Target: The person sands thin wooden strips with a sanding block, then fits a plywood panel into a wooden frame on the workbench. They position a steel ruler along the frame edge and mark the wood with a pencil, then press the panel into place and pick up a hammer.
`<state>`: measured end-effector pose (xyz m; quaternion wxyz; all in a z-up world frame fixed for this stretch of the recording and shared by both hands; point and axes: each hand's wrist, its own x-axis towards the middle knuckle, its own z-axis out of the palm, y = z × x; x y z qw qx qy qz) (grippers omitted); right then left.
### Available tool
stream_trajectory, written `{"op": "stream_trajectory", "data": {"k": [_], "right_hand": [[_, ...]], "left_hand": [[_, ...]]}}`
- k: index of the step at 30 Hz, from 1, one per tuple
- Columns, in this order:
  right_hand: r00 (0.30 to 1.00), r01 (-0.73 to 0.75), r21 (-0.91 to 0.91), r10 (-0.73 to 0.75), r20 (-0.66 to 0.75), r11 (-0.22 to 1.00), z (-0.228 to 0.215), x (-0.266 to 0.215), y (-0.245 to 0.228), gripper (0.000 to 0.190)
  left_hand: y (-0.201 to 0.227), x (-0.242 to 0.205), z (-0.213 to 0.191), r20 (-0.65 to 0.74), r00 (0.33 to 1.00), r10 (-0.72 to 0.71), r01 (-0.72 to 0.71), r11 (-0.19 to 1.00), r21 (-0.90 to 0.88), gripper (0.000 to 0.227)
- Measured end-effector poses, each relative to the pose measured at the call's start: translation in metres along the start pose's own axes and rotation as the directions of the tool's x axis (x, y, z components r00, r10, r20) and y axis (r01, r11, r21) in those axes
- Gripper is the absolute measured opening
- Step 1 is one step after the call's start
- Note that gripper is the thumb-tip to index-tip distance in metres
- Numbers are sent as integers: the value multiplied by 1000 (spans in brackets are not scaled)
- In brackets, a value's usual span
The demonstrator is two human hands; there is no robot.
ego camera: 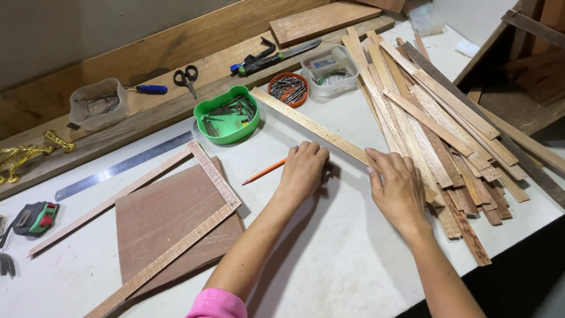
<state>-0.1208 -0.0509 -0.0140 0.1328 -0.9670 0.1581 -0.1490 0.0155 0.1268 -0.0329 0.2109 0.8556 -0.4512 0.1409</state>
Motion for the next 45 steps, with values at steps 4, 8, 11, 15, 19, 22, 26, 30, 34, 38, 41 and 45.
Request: {"op": "stream_trajectory", "data": {"k": [4, 8, 11, 15, 19, 22, 26, 30, 34, 38, 41, 45], "right_hand": [[1000, 21, -1, -21, -19, 1000, 2, -6, -4, 42], [992, 95, 50, -90, -91, 994, -2, -9, -17, 37], [982, 151, 79, -141, -125, 985, -5, -12, -35, 35], [976, 200, 140, -184, -118, 970, -6, -15, -64, 35], [965, 259, 173, -245, -97, 950, -2, -19, -92, 35], [928, 368, 160, -351, -129, 916, -1, -20, -115, 35], [897, 442, 181, -426, -122, 879, 3, -23, -146, 33], [859, 511, 199, -495, -127, 836, 8, -27, -173, 31], [837, 545, 222, -541, -85, 808, 5, -34, -199, 33], [813, 577, 251, -577, -80, 778, 9, -37, -211, 34], [812, 579, 247, -576, -91, 777, 10, -41, -210, 34], [818, 575, 210, -564, -116, 791, 13, -44, -200, 34]], "left_hand": [[6, -9, -9, -63, 998, 14, -19, 997, -81, 6], [18, -16, -30, -175, 985, 8, -12, 1000, -23, 8], [22, -25, -46, -235, 972, -4, 16, 999, 48, 10], [15, -43, -61, -248, 967, -51, 54, 999, 4, 12], [8, -66, -89, -212, 965, -157, 155, 987, -27, 15], [-4, -87, -101, -217, 947, -237, 251, 967, 41, 13], [-13, -113, -128, -302, 913, -273, 289, 957, 9, 49], [-20, -140, -152, -285, 911, -299, 315, 949, 10, 76], [-37, -165, -156, -215, 912, -350, 374, 924, 83, 69], [-42, -180, -164, -169, 908, -384, 404, 909, 104, 62], [-43, -184, -160, -152, 912, -380, 398, 911, 111, 56], [-38, -179, -153, -221, 918, -329, 361, 925, 121, 58]]}}
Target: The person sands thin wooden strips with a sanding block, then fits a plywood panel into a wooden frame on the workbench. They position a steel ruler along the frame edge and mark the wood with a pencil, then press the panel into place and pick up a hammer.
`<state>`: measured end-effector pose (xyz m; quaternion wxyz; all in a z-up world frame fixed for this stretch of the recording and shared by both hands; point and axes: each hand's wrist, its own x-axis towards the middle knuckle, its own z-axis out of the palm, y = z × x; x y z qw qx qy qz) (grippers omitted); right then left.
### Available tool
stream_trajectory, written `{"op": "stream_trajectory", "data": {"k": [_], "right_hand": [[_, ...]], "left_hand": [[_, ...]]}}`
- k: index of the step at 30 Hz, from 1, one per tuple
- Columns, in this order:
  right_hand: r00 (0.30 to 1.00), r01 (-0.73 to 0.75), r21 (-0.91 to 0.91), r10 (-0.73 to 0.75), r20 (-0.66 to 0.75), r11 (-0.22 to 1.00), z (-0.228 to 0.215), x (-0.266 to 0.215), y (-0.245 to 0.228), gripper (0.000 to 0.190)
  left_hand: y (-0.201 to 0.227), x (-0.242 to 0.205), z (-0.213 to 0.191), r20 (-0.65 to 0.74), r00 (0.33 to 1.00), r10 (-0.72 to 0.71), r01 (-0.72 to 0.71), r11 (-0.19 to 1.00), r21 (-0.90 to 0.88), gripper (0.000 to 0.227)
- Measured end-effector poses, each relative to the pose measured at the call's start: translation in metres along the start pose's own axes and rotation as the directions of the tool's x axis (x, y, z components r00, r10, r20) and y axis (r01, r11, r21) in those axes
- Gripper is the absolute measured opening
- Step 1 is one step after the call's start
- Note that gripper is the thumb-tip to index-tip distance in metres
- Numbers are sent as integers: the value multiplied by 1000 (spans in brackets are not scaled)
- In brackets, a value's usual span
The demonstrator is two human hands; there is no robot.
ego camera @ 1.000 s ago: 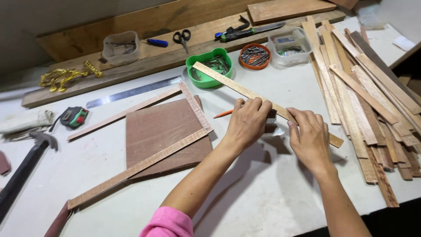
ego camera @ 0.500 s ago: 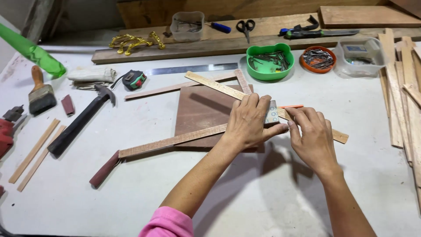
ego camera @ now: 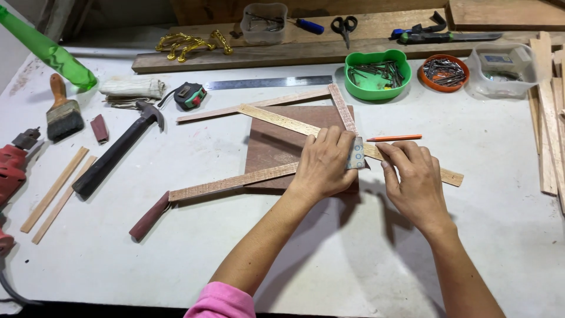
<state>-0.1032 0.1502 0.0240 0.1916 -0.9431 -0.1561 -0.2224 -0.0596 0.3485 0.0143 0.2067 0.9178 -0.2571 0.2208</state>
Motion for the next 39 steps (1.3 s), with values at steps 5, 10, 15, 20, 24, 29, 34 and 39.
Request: {"op": "stream_trajectory", "data": {"k": [5, 10, 15, 20, 24, 29, 34, 39], "right_hand": [[999, 25, -13, -24, 41, 1000, -3, 1, -3, 37], [983, 174, 30, -175, 46, 984, 11, 15, -29, 45], [952, 298, 76, -303, 50, 951, 35, 31, -74, 43], [913, 396, 136, -405, 46, 908, 63, 44, -132, 40], [872, 464, 214, -486, 57, 859, 88, 55, -177, 40], [819, 529, 268, -567, 86, 805, 124, 70, -226, 41], [770, 576, 335, -632, 82, 746, 147, 85, -275, 34], [688, 588, 389, -692, 221, 709, 171, 102, -308, 48]], "left_hand": [[0, -4, -3, -24, 1000, -4, 5, 999, 45, 57], [-21, -28, -24, -72, 995, -71, 81, 987, 139, 51], [-48, -65, -63, -136, 976, -168, 192, 962, 192, 47], [-83, -111, -99, -151, 952, -267, 297, 925, 236, 49], [-104, -144, -133, -200, 923, -329, 371, 899, 234, 53], [-136, -182, -156, -223, 880, -420, 468, 846, 256, 54], [-171, -215, -169, -258, 827, -500, 559, 785, 267, 52], [-205, -235, -173, -205, 763, -613, 647, 725, 236, 52]]}}
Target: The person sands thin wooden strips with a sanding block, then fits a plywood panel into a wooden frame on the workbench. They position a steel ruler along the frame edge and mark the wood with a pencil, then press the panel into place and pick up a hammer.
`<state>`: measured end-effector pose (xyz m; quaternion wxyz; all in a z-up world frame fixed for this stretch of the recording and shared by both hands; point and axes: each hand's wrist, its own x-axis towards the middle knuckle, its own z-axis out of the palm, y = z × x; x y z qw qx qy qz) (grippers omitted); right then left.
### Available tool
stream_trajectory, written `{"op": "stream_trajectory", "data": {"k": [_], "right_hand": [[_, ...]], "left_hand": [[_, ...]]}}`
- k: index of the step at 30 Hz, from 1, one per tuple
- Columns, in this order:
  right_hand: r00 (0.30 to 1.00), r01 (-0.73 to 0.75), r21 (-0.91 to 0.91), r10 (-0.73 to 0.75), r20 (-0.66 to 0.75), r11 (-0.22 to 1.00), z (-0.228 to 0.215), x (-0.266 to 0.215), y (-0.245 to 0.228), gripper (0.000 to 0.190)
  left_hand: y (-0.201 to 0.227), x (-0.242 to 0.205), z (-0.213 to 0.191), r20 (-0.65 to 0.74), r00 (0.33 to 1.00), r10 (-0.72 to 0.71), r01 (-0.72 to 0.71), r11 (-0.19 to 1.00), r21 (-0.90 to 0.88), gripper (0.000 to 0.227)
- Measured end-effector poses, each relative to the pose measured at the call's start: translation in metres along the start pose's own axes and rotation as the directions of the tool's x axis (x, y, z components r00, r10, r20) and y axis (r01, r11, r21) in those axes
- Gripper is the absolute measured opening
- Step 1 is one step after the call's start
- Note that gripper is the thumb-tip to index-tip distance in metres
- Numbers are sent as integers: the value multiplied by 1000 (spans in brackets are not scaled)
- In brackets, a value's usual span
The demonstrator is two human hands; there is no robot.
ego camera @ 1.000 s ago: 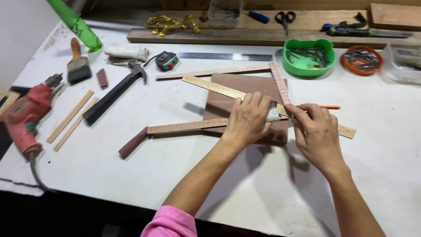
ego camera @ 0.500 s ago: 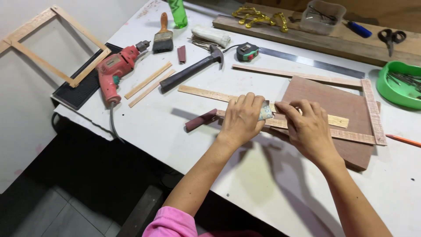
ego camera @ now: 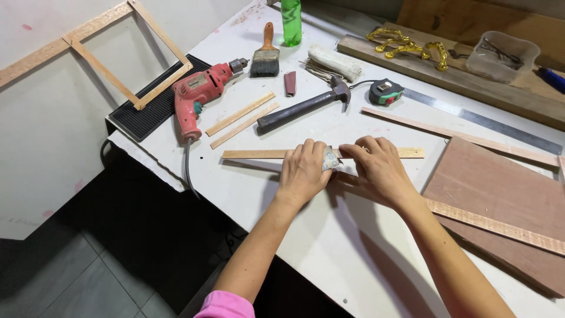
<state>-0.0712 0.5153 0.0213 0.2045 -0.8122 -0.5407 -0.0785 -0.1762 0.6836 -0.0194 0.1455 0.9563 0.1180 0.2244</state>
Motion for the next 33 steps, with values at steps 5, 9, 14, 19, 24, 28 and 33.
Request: {"op": "stream_trajectory", "data": {"k": [5, 9, 14, 19, 24, 28, 33], "right_hand": [[995, -77, 78, 71, 74, 994, 14, 22, -3, 40], [989, -96, 98, 84, 122, 991, 33, 35, 9, 43], [991, -75, 50, 69, 119, 996, 42, 41, 13, 40], [990, -92, 50, 86, 112, 994, 44, 44, 9, 36], [993, -87, 28, 84, 87, 996, 50, 42, 12, 39], [993, -98, 5, 98, 70, 995, 56, 40, 13, 43], [995, -80, 45, 78, 57, 996, 40, 30, 1, 31]], "left_hand": [[-23, 6, 6, 65, 996, -54, 54, 999, 9, 50], [-35, 9, 15, 97, 992, -82, 82, 997, 5, 47], [-39, 10, 10, 116, 990, -85, 89, 996, -25, 53], [-38, 8, 1, 119, 989, -85, 94, 993, -70, 56], [-37, 7, -3, 134, 988, -82, 94, 992, -80, 53], [-36, 2, -8, 122, 990, -64, 72, 995, -63, 49], [-28, -2, -19, 202, 972, -118, 135, 988, -70, 39]]}}
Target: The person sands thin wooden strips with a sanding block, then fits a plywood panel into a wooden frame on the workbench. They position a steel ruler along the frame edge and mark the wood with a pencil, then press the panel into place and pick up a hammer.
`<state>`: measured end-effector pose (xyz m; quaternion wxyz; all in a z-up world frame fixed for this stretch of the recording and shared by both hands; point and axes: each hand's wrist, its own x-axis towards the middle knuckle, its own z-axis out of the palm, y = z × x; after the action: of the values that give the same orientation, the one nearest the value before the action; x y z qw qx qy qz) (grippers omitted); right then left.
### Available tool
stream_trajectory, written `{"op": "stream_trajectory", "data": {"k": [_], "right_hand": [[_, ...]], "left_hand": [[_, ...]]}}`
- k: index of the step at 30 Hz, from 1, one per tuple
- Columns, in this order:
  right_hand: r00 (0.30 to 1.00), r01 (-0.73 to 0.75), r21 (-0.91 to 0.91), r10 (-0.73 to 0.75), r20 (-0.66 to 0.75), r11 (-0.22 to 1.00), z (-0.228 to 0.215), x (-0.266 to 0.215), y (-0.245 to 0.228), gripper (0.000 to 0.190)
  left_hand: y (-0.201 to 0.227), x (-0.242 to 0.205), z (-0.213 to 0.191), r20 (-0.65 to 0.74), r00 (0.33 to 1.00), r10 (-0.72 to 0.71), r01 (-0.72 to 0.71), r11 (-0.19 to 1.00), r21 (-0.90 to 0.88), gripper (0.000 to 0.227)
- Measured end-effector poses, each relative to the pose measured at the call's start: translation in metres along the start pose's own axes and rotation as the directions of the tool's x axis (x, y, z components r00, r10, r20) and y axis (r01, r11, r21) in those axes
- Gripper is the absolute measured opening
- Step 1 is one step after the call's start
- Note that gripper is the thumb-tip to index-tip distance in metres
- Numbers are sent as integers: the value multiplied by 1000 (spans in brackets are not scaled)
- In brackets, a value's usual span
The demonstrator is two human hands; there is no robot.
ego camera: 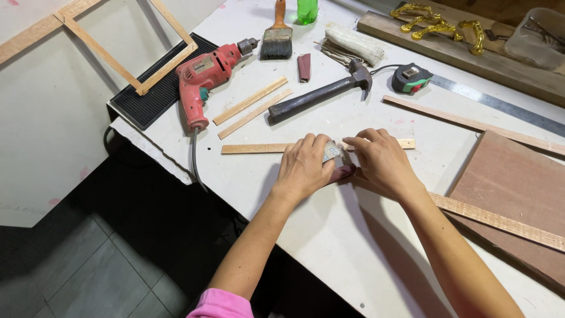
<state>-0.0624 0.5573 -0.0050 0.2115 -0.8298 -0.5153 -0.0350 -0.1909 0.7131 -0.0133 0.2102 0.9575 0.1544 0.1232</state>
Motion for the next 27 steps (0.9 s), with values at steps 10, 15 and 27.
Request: {"op": "stream_trajectory", "data": {"k": [10, 15, 27], "right_hand": [[994, 42, -7, -41, 97, 999, -1, -17, -22, 31], [995, 62, -28, -60, 78, 998, 15, -20, -19, 30], [981, 140, 37, -133, -141, 990, 8, 7, -15, 27]], "left_hand": [[15, -20, -22, 231, 969, -86, 104, 993, -63, 56], [2, -20, -4, 225, 973, -57, 67, 997, -37, 49], [-7, 13, -15, 38, 999, 2, 0, 999, -52, 35]]}}
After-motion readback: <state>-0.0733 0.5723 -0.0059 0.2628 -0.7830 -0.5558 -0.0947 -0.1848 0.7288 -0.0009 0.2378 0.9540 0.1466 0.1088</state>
